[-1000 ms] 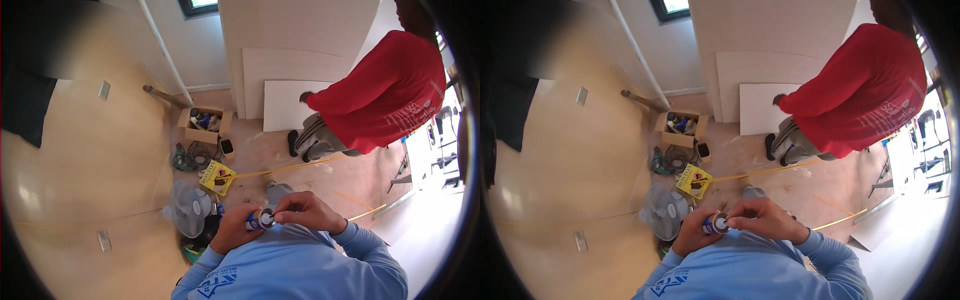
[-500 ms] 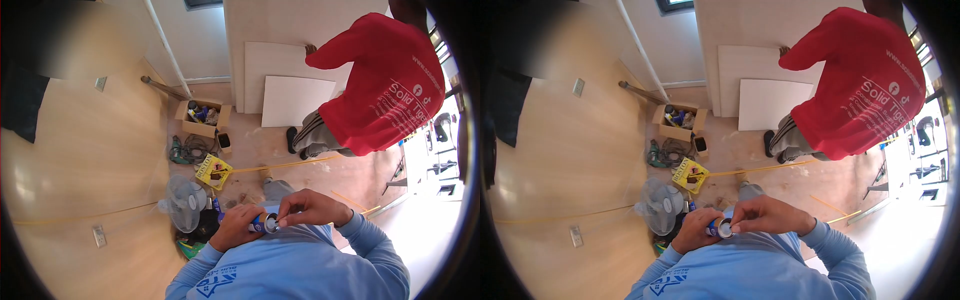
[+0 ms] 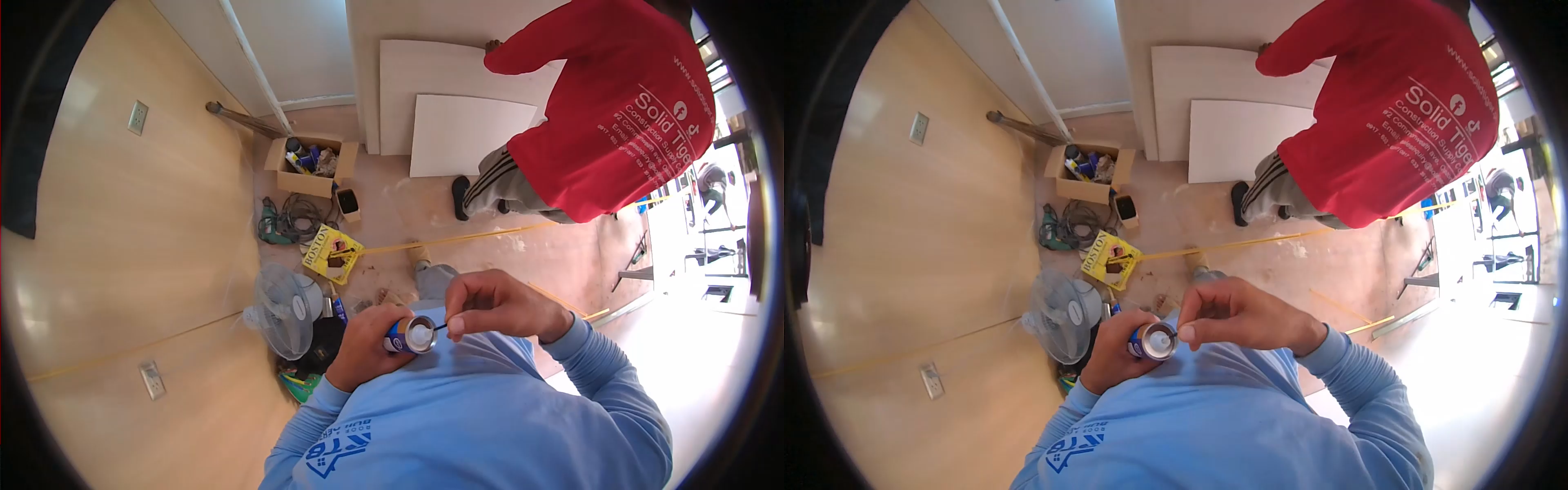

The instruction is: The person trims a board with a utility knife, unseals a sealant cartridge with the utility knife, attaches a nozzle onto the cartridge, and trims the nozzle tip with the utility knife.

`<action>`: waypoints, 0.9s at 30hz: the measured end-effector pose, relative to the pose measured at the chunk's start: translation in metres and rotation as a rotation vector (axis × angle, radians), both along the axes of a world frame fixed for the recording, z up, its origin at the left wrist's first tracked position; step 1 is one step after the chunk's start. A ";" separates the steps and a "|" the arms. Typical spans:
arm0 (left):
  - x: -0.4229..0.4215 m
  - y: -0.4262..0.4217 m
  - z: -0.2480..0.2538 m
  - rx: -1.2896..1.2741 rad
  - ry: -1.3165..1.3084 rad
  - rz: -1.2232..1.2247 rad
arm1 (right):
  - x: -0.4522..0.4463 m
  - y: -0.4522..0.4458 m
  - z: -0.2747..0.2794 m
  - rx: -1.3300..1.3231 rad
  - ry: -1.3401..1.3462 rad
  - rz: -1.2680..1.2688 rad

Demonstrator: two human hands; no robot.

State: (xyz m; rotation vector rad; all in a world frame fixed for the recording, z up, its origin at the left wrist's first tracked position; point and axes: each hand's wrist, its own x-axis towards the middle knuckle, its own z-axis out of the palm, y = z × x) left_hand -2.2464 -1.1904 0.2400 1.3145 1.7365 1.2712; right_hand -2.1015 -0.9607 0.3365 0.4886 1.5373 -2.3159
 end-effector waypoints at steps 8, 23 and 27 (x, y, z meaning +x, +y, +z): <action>-0.005 0.001 -0.002 0.042 0.025 0.017 | -0.007 -0.001 0.000 0.042 0.045 0.034; -0.008 0.004 0.008 -0.016 0.144 -0.034 | -0.013 -0.006 -0.002 0.454 0.132 0.183; -0.003 0.001 0.013 -0.047 0.068 -0.036 | -0.014 -0.005 0.005 0.471 0.131 0.217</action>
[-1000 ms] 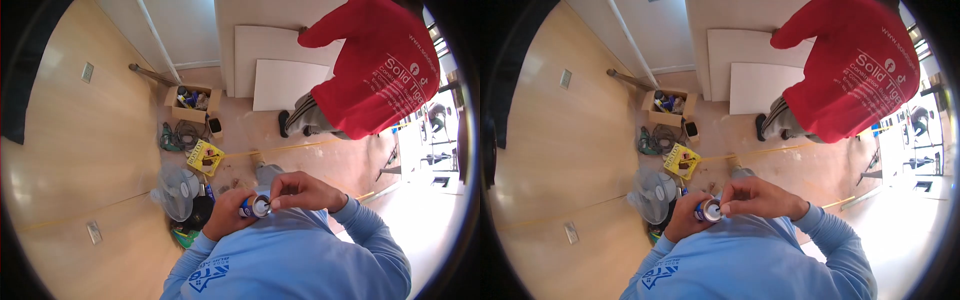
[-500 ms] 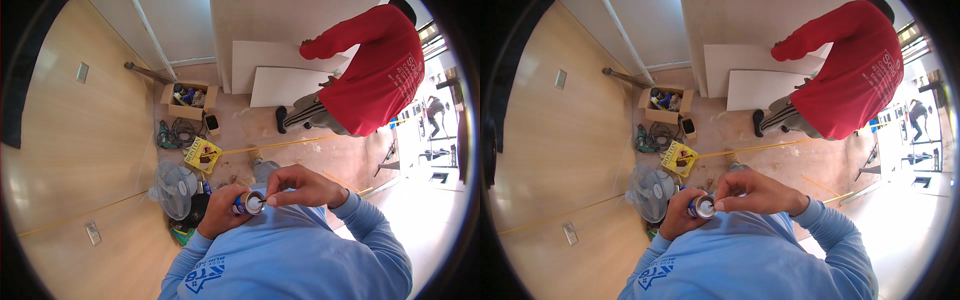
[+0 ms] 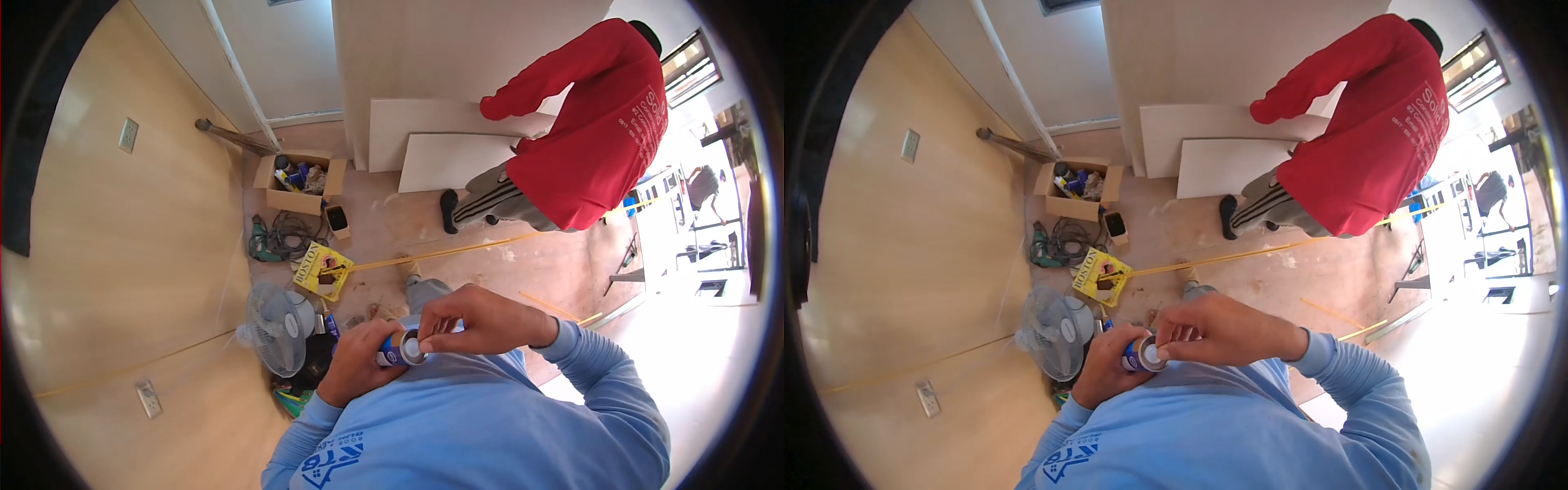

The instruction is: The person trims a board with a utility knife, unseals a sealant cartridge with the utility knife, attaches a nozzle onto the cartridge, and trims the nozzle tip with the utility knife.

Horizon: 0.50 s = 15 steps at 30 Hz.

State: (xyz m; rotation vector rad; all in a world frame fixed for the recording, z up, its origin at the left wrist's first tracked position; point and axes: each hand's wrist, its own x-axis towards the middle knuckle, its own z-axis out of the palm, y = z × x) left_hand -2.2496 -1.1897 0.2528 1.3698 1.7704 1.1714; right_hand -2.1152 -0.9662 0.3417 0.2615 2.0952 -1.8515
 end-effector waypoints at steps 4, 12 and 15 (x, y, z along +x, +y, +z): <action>0.003 0.002 -0.003 0.034 -0.011 0.009 | 0.000 0.006 -0.008 -0.122 -0.033 0.038; -0.004 0.009 -0.004 0.017 -0.012 0.020 | -0.015 0.015 0.009 0.172 0.111 0.073; -0.005 0.009 -0.007 -0.003 -0.040 0.035 | -0.018 0.012 0.014 0.298 0.239 0.047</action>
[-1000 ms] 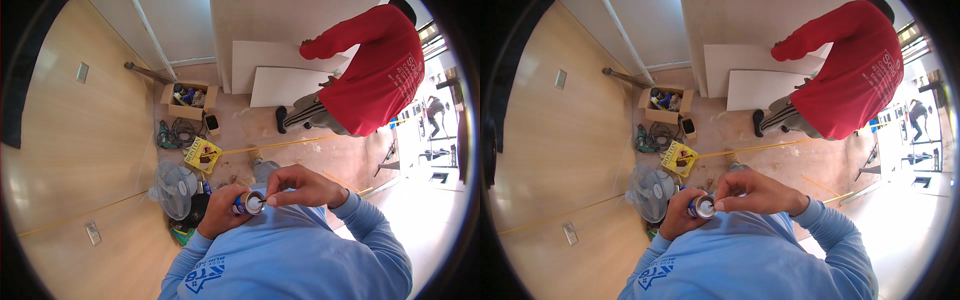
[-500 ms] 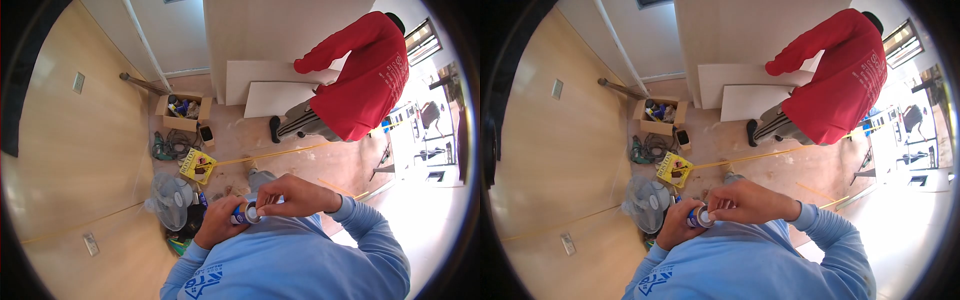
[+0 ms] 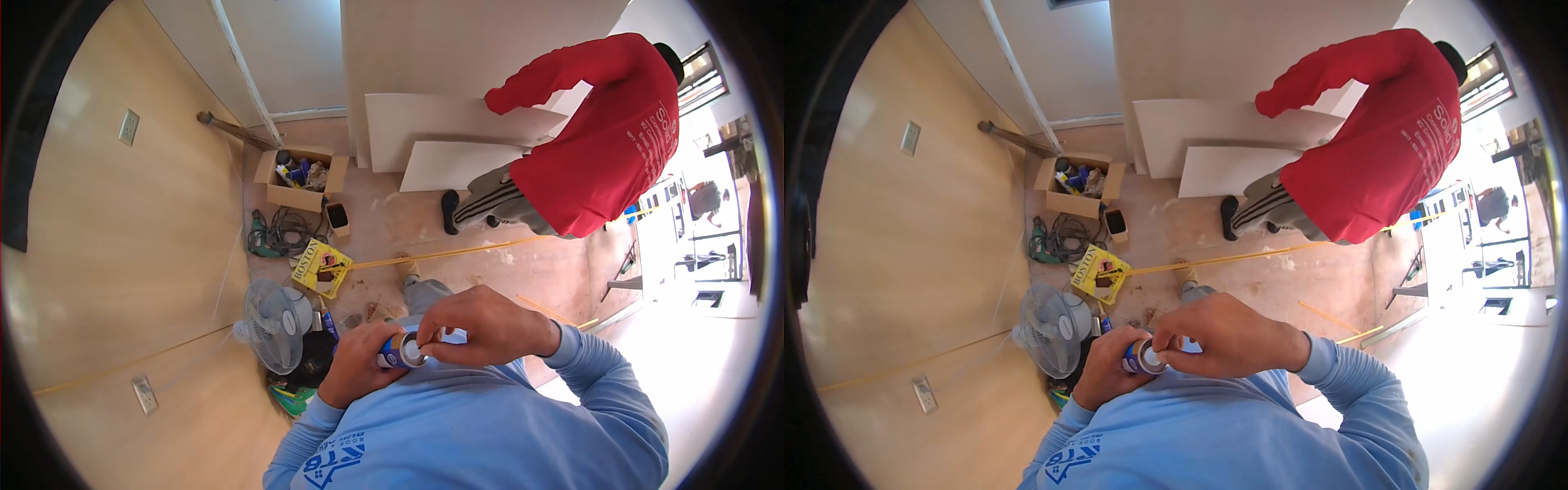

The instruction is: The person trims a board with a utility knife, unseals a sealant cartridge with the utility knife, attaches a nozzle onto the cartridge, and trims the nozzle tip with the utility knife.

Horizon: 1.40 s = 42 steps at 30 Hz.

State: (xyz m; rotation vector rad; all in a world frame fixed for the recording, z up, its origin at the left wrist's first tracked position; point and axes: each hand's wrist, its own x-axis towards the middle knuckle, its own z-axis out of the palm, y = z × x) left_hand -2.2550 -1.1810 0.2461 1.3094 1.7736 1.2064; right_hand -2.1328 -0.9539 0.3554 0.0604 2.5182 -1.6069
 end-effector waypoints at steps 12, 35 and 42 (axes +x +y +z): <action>-0.003 0.009 -0.005 -0.008 -0.003 0.023 | -0.008 0.014 -0.012 -0.030 0.023 0.023; -0.006 -0.067 -0.099 -0.455 -0.093 0.740 | -0.114 0.065 -0.164 -0.086 -0.124 -0.309; 0.055 -0.112 -0.114 -0.562 -0.250 1.048 | -0.166 0.085 -0.430 0.066 -0.193 -0.257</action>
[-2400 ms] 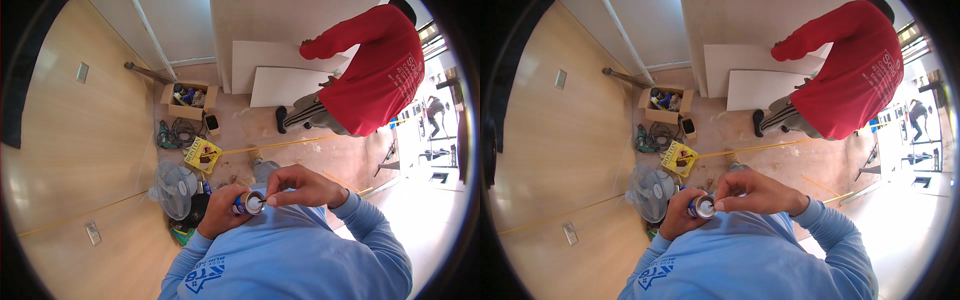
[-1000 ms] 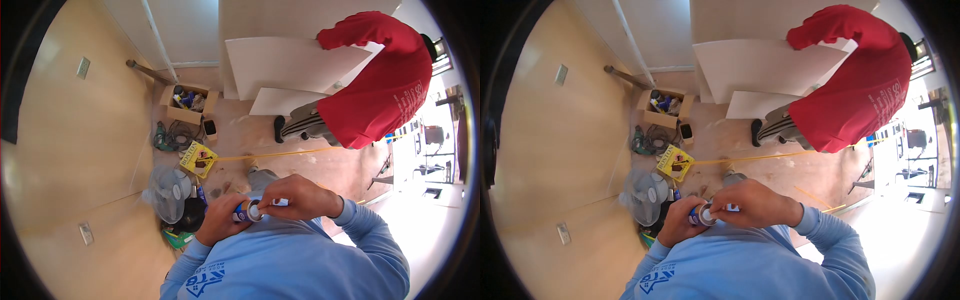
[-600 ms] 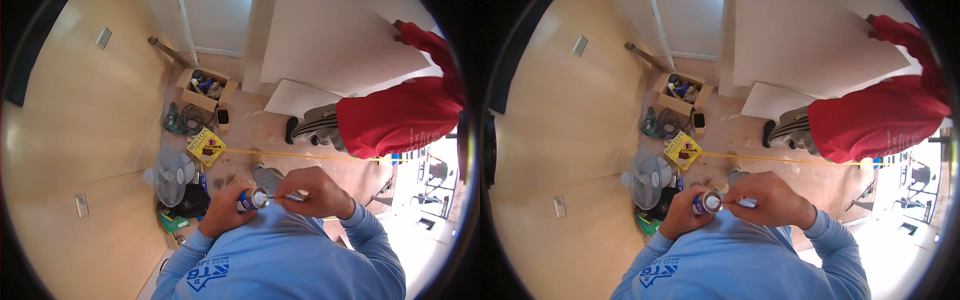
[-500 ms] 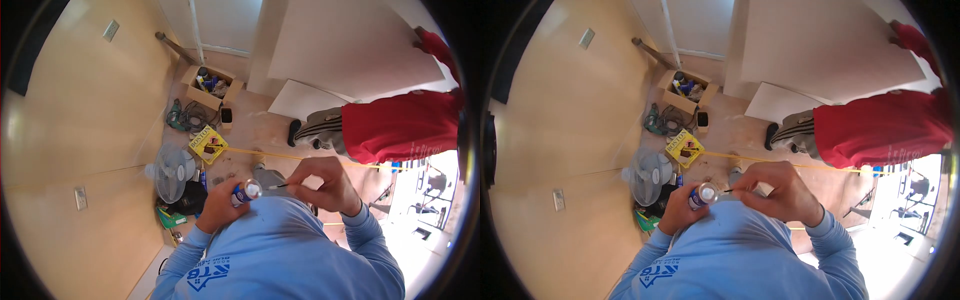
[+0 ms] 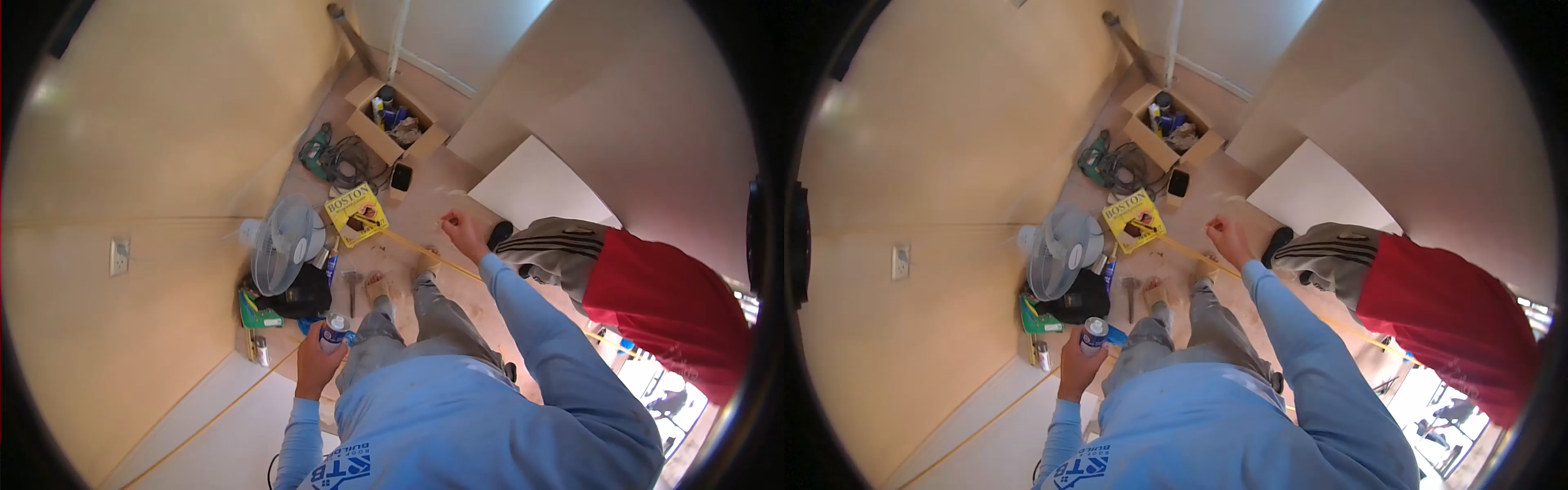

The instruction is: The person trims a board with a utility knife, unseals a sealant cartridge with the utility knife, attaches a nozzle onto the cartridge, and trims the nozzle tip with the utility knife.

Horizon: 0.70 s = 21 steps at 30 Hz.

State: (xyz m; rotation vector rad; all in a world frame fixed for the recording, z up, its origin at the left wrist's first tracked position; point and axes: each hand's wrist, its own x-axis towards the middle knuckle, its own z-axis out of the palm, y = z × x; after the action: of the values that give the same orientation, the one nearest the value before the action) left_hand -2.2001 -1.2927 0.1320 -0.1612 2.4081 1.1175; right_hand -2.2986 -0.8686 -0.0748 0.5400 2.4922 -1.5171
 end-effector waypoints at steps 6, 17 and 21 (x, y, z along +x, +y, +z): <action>0.057 -0.010 0.000 -0.035 -0.077 0.249 | -0.062 -0.015 -0.051 -0.143 -0.192 -0.111; 0.095 -0.005 -0.008 -0.029 -0.221 0.389 | -0.150 -0.017 -0.101 0.387 -0.007 0.026; 0.094 -0.006 -0.009 -0.019 -0.247 0.389 | -0.156 -0.008 -0.108 0.344 -0.003 -0.052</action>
State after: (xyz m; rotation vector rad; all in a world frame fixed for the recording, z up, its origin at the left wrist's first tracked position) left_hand -2.1062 -1.2986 0.1233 -0.7554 2.2180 1.1580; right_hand -2.4544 -0.8770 -0.1826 0.6606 2.7727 -1.1026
